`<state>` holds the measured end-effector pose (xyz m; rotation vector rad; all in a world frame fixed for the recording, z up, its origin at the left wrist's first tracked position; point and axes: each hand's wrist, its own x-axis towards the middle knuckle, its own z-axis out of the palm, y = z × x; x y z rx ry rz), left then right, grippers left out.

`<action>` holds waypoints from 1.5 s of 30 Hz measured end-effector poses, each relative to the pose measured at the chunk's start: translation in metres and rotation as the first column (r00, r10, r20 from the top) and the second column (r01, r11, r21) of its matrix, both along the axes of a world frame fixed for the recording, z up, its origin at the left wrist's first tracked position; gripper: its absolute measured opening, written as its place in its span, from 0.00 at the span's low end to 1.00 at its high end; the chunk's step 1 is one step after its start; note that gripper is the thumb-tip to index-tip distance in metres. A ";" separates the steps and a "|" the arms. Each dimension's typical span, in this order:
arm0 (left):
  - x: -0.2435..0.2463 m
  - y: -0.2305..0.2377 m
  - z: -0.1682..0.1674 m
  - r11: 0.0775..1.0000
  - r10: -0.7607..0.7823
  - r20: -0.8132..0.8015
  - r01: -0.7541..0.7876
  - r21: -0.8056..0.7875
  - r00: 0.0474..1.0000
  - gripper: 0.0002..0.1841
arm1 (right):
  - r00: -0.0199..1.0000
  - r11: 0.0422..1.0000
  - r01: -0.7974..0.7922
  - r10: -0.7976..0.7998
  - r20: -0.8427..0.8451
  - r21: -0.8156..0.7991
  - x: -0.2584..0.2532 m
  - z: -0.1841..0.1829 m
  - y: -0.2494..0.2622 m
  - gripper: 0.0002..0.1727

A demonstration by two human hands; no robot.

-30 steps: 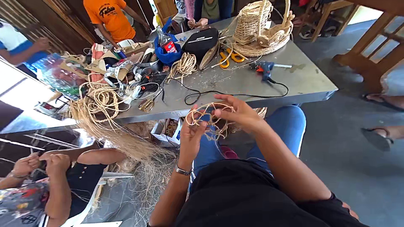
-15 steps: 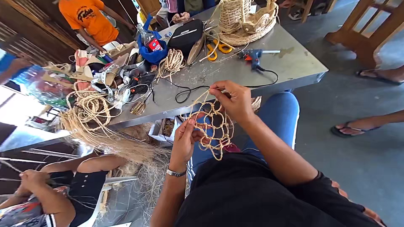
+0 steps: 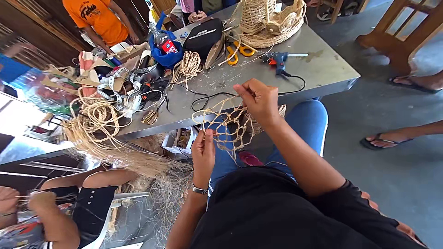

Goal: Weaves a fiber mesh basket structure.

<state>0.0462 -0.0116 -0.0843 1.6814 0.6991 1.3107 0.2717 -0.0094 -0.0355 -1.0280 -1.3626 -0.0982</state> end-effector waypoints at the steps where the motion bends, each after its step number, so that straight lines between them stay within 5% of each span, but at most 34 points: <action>1: 0.001 0.002 -0.001 0.999 0.040 -0.002 -0.039 0.029 0.999 0.13 | 0.982 0.988 -0.141 0.132 -0.132 -0.061 -0.003 0.002 -0.001 0.16; 2: 0.000 0.004 -0.002 0.995 0.082 -0.009 -0.081 0.061 0.997 0.13 | 0.900 0.929 -0.354 0.307 -0.309 -0.106 -0.005 0.003 -0.003 0.16; 4: -0.003 0.010 -0.004 0.988 0.126 0.001 -0.125 0.087 0.992 0.14 | 0.612 0.692 -0.716 0.560 -0.558 -0.091 -0.004 -0.005 -0.005 0.33; 6: -0.005 0.014 -0.004 0.985 0.152 0.011 -0.152 0.079 0.988 0.15 | 0.495 0.564 -0.819 0.601 -0.627 -0.107 -0.005 -0.022 -0.002 0.43; 16: -0.010 0.014 -0.004 0.989 0.110 0.021 -0.112 0.097 0.994 0.15 | 0.533 0.680 -0.730 0.503 -0.680 -0.070 -0.024 -0.035 -0.012 0.09; 23: -0.012 -0.001 0.002 0.994 -0.088 0.177 0.098 -0.050 0.980 0.14 | 0.603 0.769 -0.633 0.414 -0.682 -0.093 -0.014 -0.021 -0.018 0.06; 26: -0.025 0.004 0.009 0.996 -0.057 0.067 0.061 -0.071 0.996 0.46 | 0.694 0.764 -0.611 0.393 -0.604 -0.206 -0.010 -0.010 -0.026 0.06; 28: -0.034 0.012 0.020 0.996 0.083 0.006 -0.083 0.023 0.997 0.53 | 0.770 0.761 -0.582 0.403 -0.494 -0.286 -0.007 -0.004 -0.031 0.07; 31: -0.037 0.017 0.047 0.939 0.218 -0.131 -0.171 0.300 0.967 0.45 | 0.827 0.750 -0.554 0.450 -0.336 -0.361 -0.006 0.004 -0.037 0.07; 35: -0.017 0.013 0.079 0.846 0.174 -0.346 0.039 0.532 0.922 0.32 | 0.851 0.751 -0.520 0.495 -0.176 -0.406 -0.012 0.012 -0.041 0.08; 40: 0.001 0.010 0.073 0.945 0.095 -0.258 -0.006 0.326 0.962 0.08 | 0.870 0.777 -0.467 0.490 -0.060 -0.423 -0.005 0.017 -0.043 0.09; 45: -0.007 0.012 0.067 0.996 -0.008 -0.173 0.024 0.090 0.985 0.10 | 0.874 0.783 -0.464 0.480 -0.072 -0.413 0.011 0.012 -0.042 0.08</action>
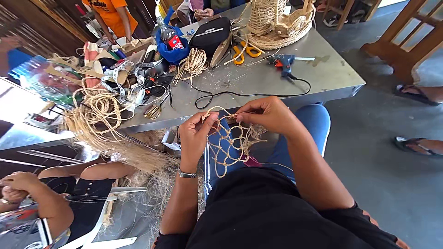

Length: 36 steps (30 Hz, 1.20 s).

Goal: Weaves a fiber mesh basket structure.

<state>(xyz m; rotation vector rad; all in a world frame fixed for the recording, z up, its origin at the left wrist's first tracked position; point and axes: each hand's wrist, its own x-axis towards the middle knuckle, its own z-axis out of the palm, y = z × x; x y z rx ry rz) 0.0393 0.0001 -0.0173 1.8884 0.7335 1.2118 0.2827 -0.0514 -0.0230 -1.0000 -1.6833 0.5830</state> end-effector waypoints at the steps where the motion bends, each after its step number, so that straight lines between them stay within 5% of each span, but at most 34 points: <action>1: 0.000 0.000 -0.001 0.999 -0.019 0.019 0.020 -0.035 1.000 0.11 | 1.000 1.000 0.005 -0.005 -0.006 0.002 -0.001 0.000 0.001 0.08; 8: -0.002 -0.001 0.005 0.995 -0.084 0.057 0.087 -0.039 0.995 0.17 | 0.998 0.998 0.063 -0.062 -0.029 0.029 -0.009 -0.001 0.003 0.08; 12: 0.000 -0.002 0.015 0.991 -0.069 -0.126 0.083 0.107 0.990 0.40 | 0.998 0.998 0.042 -0.044 0.041 0.050 -0.014 0.005 0.001 0.07; 18: 0.004 -0.001 0.013 0.984 -0.019 -0.241 0.060 0.165 0.970 0.10 | 0.999 0.998 -0.053 0.053 0.002 0.023 -0.016 0.011 -0.001 0.11; 22: 0.001 -0.001 0.012 0.992 -0.012 -0.214 0.039 0.121 0.977 0.08 | 0.998 0.998 -0.039 0.041 0.042 -0.047 -0.003 0.011 -0.004 0.16; 26: 0.004 -0.004 0.014 0.992 -0.126 -0.084 0.126 0.002 0.988 0.13 | 0.999 0.999 -0.013 0.015 0.038 -0.036 -0.006 0.010 -0.003 0.09; 30: 0.000 0.004 0.006 0.905 -0.303 0.307 0.373 -0.206 0.902 0.35 | 0.985 1.000 0.007 -0.008 -0.170 -0.008 -0.008 0.009 -0.001 0.07; 36: 0.001 0.001 -0.021 0.834 -0.292 0.335 0.410 -0.370 0.896 0.30 | 0.937 0.996 0.086 -0.077 -0.340 0.010 -0.012 0.007 0.003 0.07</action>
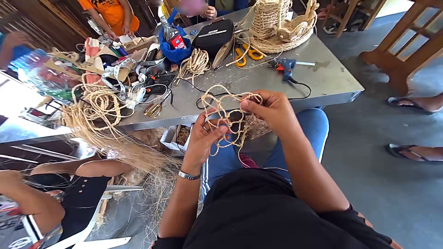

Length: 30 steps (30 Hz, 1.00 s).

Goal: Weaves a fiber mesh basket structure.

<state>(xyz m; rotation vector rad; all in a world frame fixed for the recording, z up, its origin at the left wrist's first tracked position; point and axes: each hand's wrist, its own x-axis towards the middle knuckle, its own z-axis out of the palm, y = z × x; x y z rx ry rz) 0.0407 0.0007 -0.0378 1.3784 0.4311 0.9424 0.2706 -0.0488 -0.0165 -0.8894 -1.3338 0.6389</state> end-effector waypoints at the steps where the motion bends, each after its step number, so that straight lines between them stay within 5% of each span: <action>1: 0.001 -0.003 -0.001 1.000 0.000 0.000 0.000 -0.004 1.000 0.31 | 1.000 1.000 0.016 -0.016 -0.012 0.001 0.000 -0.001 0.000 0.07; 10: -0.011 -0.004 0.011 0.986 0.132 -0.039 -0.127 0.104 0.990 0.28 | 0.995 0.996 0.070 -0.073 -0.062 -0.049 0.001 -0.002 0.002 0.07; 14: -0.012 -0.007 0.010 0.999 0.033 0.128 -0.034 0.007 0.991 0.28 | 0.989 0.995 0.085 -0.091 -0.118 -0.055 0.002 -0.005 0.004 0.07; 17: -0.003 -0.009 -0.002 0.994 -0.106 0.355 0.100 0.036 0.929 0.41 | 0.977 0.991 0.127 -0.131 -0.168 -0.037 0.000 -0.006 0.005 0.08; 20: 0.011 -0.016 -0.012 0.987 -0.118 0.340 0.073 0.142 0.933 0.50 | 0.966 0.992 0.123 -0.124 -0.225 -0.020 -0.008 -0.007 0.005 0.09; 23: 0.023 -0.022 -0.013 0.994 0.027 0.294 -0.057 0.097 0.956 0.46 | 0.974 0.996 0.086 -0.087 -0.209 -0.012 -0.018 -0.008 0.000 0.10; 26: 0.029 -0.023 -0.007 0.991 0.126 0.235 -0.134 0.019 0.964 0.29 | 0.991 0.996 0.094 -0.092 -0.101 0.011 -0.024 -0.011 -0.006 0.12; 30: 0.025 -0.021 -0.004 0.993 0.120 0.195 -0.113 -0.042 0.974 0.26 | 0.986 0.986 0.167 -0.166 -0.022 0.028 -0.021 -0.013 -0.001 0.13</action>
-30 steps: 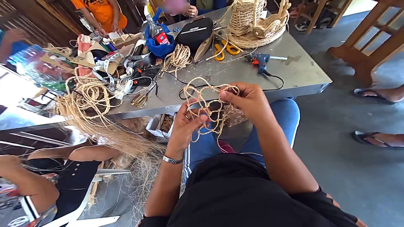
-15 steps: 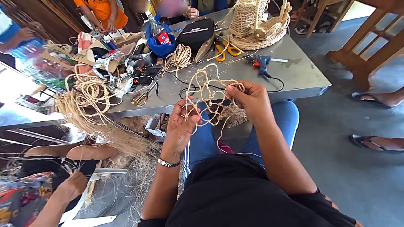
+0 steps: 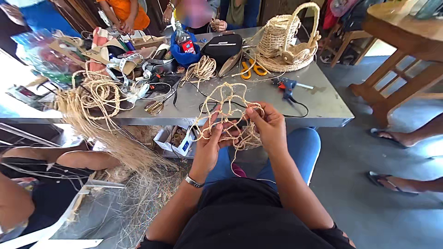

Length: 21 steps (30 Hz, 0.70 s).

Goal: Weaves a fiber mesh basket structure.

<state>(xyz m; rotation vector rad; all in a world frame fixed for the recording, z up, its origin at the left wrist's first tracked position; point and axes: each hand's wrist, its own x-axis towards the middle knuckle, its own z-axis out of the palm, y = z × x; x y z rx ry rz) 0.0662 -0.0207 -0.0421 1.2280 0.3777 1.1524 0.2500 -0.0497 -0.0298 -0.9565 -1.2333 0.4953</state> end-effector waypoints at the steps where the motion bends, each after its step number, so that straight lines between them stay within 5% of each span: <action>1: -0.001 0.000 0.000 1.000 -0.001 0.003 0.001 -0.018 1.000 0.25 | 1.000 1.000 0.023 -0.023 0.021 0.002 -0.001 -0.001 0.001 0.13; 5: -0.006 0.003 -0.003 0.998 0.035 -0.029 -0.037 -0.045 0.999 0.25 | 0.989 0.995 0.066 -0.055 0.136 -0.071 -0.004 -0.007 0.009 0.13; 8: -0.016 0.013 -0.006 0.999 0.054 -0.166 -0.054 0.001 0.985 0.24 | 0.964 0.961 -0.039 0.109 0.244 -0.275 0.008 -0.009 0.016 0.23; 10: -0.024 0.018 -0.008 0.999 0.041 -0.241 -0.040 0.011 0.970 0.23 | 0.941 0.916 -0.169 0.259 0.216 -0.363 0.020 -0.012 0.019 0.33; 14: -0.032 0.024 -0.013 1.000 0.010 -0.297 -0.011 -0.002 0.955 0.23 | 0.904 0.862 -0.400 0.427 0.020 -0.310 0.030 -0.019 0.020 0.32; 17: -0.031 0.023 -0.013 1.000 0.003 -0.340 0.002 0.015 0.940 0.23 | 0.925 0.899 -0.364 0.379 0.015 -0.242 0.022 -0.020 0.020 0.22; 21: -0.031 0.022 -0.014 0.998 -0.057 -0.345 0.060 -0.002 0.937 0.23 | 0.979 0.984 -0.101 0.124 0.160 -0.146 0.011 -0.022 0.021 0.12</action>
